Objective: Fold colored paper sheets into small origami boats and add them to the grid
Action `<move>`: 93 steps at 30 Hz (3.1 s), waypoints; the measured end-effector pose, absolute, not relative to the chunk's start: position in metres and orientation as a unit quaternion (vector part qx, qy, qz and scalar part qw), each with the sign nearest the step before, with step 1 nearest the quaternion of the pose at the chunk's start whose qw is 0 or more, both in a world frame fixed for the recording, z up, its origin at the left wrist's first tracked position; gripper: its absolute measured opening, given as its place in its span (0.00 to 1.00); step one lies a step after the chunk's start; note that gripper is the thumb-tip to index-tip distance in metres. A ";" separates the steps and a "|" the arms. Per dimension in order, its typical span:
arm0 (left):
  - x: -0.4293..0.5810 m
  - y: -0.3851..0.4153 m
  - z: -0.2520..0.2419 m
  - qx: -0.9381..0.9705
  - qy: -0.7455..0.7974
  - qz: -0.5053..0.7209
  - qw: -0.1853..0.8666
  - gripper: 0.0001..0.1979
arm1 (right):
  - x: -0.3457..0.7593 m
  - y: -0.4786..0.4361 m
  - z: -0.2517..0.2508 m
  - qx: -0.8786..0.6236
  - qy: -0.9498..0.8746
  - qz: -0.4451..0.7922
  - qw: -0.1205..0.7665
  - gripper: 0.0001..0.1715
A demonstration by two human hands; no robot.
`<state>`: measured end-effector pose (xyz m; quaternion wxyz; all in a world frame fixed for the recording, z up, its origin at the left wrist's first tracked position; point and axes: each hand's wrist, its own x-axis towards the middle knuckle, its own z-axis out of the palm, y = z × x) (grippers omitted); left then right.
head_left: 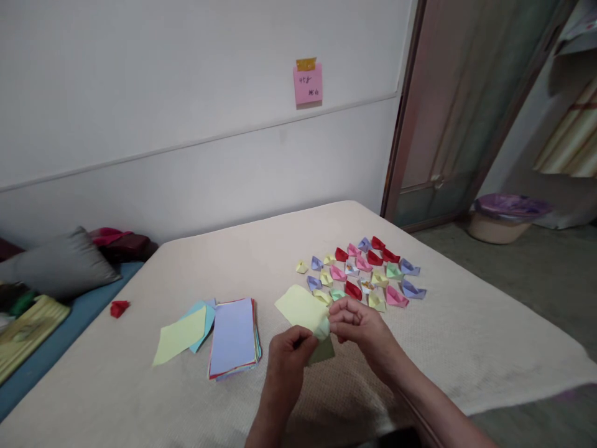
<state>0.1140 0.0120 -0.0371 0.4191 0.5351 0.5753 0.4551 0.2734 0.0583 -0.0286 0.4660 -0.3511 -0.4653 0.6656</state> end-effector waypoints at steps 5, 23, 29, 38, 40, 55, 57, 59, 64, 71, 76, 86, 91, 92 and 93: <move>0.115 0.011 -0.036 0.541 0.566 0.446 0.434 0.09 | 0.270 0.061 -0.034 -0.388 -0.488 0.637 0.453 0.12; 0.115 0.010 -0.035 0.546 0.564 0.435 0.442 0.10 | 0.274 0.060 -0.034 -0.361 -0.486 0.664 0.440 0.06; 0.115 0.011 -0.036 0.547 0.573 0.429 0.434 0.10 | 0.274 0.060 -0.031 -0.370 -0.522 0.627 0.445 0.09; 0.115 0.010 -0.035 0.544 0.553 0.439 0.453 0.05 | 0.277 0.061 -0.031 -0.392 -0.526 0.609 0.445 0.08; 0.114 0.011 -0.036 0.543 0.544 0.435 0.470 0.04 | 0.280 0.061 -0.027 -0.406 -0.513 0.602 0.458 0.07; 0.111 0.007 -0.035 0.526 0.507 0.504 0.461 0.09 | 0.289 0.063 -0.024 -0.352 -0.489 0.636 0.482 0.13; 0.111 0.006 -0.035 0.533 0.507 0.501 0.456 0.10 | 0.290 0.063 -0.026 -0.349 -0.494 0.638 0.477 0.13; 0.110 0.006 -0.034 0.546 0.501 0.499 0.451 0.10 | 0.290 0.063 -0.026 -0.347 -0.501 0.636 0.472 0.12; 0.110 0.006 -0.032 0.583 0.512 0.485 0.404 0.09 | 0.289 0.062 -0.023 -0.357 -0.505 0.624 0.477 0.09; 0.111 0.005 -0.030 0.608 0.515 0.455 0.399 0.04 | 0.287 0.058 -0.019 -0.350 -0.516 0.632 0.460 0.08; 0.109 0.006 -0.030 0.573 0.467 0.483 0.469 0.04 | 0.289 0.058 -0.017 -0.332 -0.525 0.658 0.425 0.07; 0.110 0.001 -0.020 0.524 0.442 0.488 0.540 0.05 | 0.295 0.064 -0.030 -0.299 -0.527 0.694 0.389 0.08; 0.111 0.003 -0.024 0.545 0.456 0.485 0.509 0.01 | 0.286 0.058 -0.030 -0.270 -0.518 0.723 0.369 0.12; 0.111 0.003 -0.024 0.547 0.458 0.486 0.505 0.01 | 0.284 0.057 -0.031 -0.267 -0.517 0.726 0.367 0.12; 0.112 0.003 -0.025 0.547 0.461 0.485 0.502 0.02 | 0.282 0.056 -0.032 -0.267 -0.518 0.727 0.364 0.12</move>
